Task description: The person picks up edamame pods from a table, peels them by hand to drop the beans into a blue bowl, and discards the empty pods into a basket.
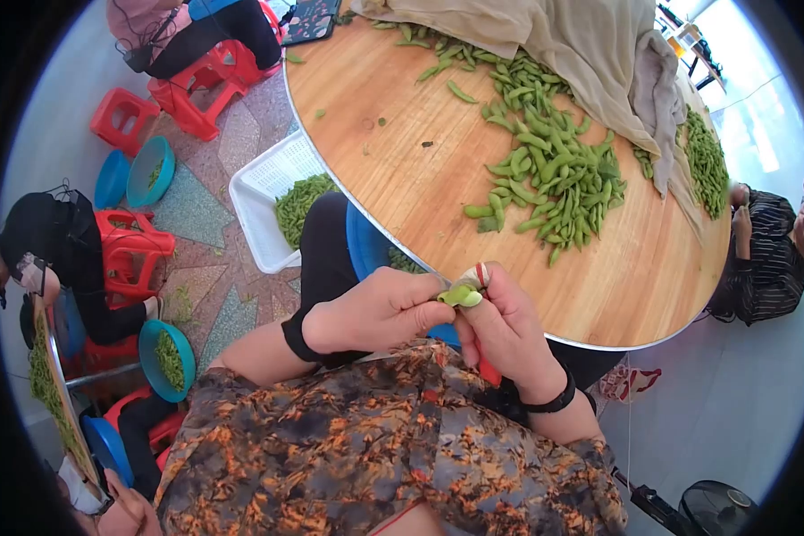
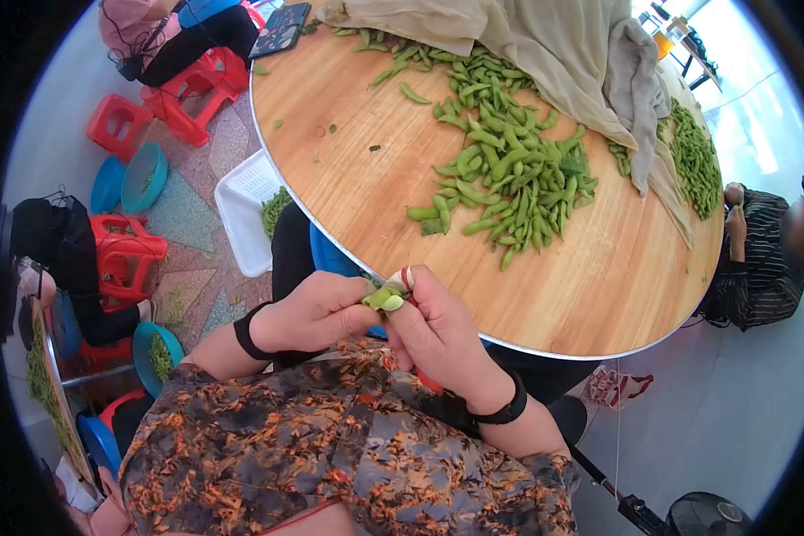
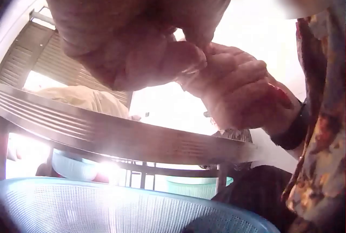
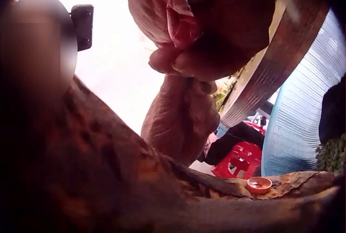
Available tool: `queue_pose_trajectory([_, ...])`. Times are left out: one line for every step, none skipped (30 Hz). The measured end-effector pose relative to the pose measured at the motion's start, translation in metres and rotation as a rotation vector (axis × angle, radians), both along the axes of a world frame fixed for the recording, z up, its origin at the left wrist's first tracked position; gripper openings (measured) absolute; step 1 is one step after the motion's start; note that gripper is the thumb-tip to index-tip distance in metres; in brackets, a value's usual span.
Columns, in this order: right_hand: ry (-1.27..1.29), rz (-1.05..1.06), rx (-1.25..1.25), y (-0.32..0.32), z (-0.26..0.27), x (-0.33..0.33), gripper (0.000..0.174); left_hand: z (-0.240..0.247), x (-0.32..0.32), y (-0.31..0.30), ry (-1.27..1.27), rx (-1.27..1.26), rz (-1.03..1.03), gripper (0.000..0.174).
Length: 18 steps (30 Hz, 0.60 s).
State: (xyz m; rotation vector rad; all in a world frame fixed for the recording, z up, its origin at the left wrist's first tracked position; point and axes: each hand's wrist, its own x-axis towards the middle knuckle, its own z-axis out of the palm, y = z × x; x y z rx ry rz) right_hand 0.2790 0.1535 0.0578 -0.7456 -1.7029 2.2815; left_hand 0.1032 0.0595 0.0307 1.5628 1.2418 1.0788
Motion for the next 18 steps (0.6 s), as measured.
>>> queue_pose_trajectory([-0.002, 0.001, -0.001, 0.000, 0.001, 0.000, 0.009, -0.001, -0.001, -0.002, -0.249, -0.262, -0.091, 0.028])
queue_pose_trajectory([-0.052, -0.006, -0.094, 0.000, 0.003, -0.001, 0.009, -0.004, -0.001, -0.002, -0.250, -0.262, -0.089, 0.028])
queue_pose_trajectory([-0.102, -0.014, -0.186, 0.001, 0.004, -0.001, 0.009, -0.007, 0.000, -0.002, -0.418, -0.398, -0.124, 0.030])
queue_pose_trajectory([-0.102, -0.014, -0.187, 0.002, 0.005, -0.001, 0.009, -0.011, 0.000, -0.002, -0.587, -0.534, -0.158, 0.032])
queue_pose_trajectory([-0.118, -0.026, -0.264, 0.003, 0.006, -0.001, 0.009, -0.015, 0.001, -0.002, -0.587, -0.535, -0.159, 0.032])
queue_pose_trajectory([-0.133, -0.040, -0.342, 0.004, 0.006, -0.001, 0.009, -0.020, 0.003, -0.002, -0.679, -0.593, -0.168, 0.032])
queue_pose_trajectory([-0.133, -0.041, -0.343, 0.004, 0.005, 0.000, 0.009, -0.022, 0.003, -0.001, -0.770, -0.651, -0.177, 0.033])
queue_pose_trajectory([-0.128, -0.028, -0.242, 0.004, 0.003, 0.001, 0.009, -0.020, 0.003, -0.001, -0.770, -0.651, -0.177, 0.033])
queue_pose_trajectory([-0.124, -0.015, -0.141, 0.005, 0.001, 0.002, 0.009, -0.016, 0.002, 0.001, -0.686, -0.610, -0.173, 0.027])
queue_pose_trajectory([-0.125, -0.018, -0.143, 0.006, -0.001, 0.003, 0.009, -0.013, 0.002, 0.002, -0.603, -0.571, -0.171, 0.023])
queue_pose_trajectory([-0.110, -0.048, -0.124, 0.007, -0.004, 0.005, 0.008, -0.014, 0.003, 0.001, -0.604, -0.572, -0.174, 0.023])
queue_pose_trajectory([-0.092, -0.075, -0.105, 0.008, -0.005, 0.005, 0.008, -0.014, 0.003, 0.000, -0.526, -0.464, -0.185, 0.021])
queue_pose_trajectory([-0.093, -0.075, -0.107, 0.008, -0.004, 0.005, 0.008, -0.014, 0.004, -0.001, -0.447, -0.357, -0.194, 0.019])
queue_pose_trajectory([-0.086, -0.085, -0.091, 0.007, -0.004, 0.004, 0.007, -0.013, 0.005, -0.001, -0.447, -0.360, -0.194, 0.019])
queue_pose_trajectory([-0.079, -0.094, -0.077, 0.007, -0.003, 0.004, 0.006, -0.012, 0.006, -0.001, -0.280, -0.258, -0.113, 0.018])
queue_pose_trajectory([-0.079, -0.095, -0.081, 0.007, -0.004, 0.003, 0.006, -0.011, 0.007, -0.002, -0.114, -0.155, -0.034, 0.016])
queue_pose_trajectory([-0.100, -0.087, -0.089, 0.007, -0.004, 0.003, 0.004, -0.010, 0.008, -0.002, -0.115, -0.159, -0.035, 0.016])
queue_pose_trajectory([-0.122, -0.078, -0.097, 0.007, -0.004, 0.003, 0.003, -0.010, 0.008, -0.002, 0.056, -0.046, 0.004, 0.017])
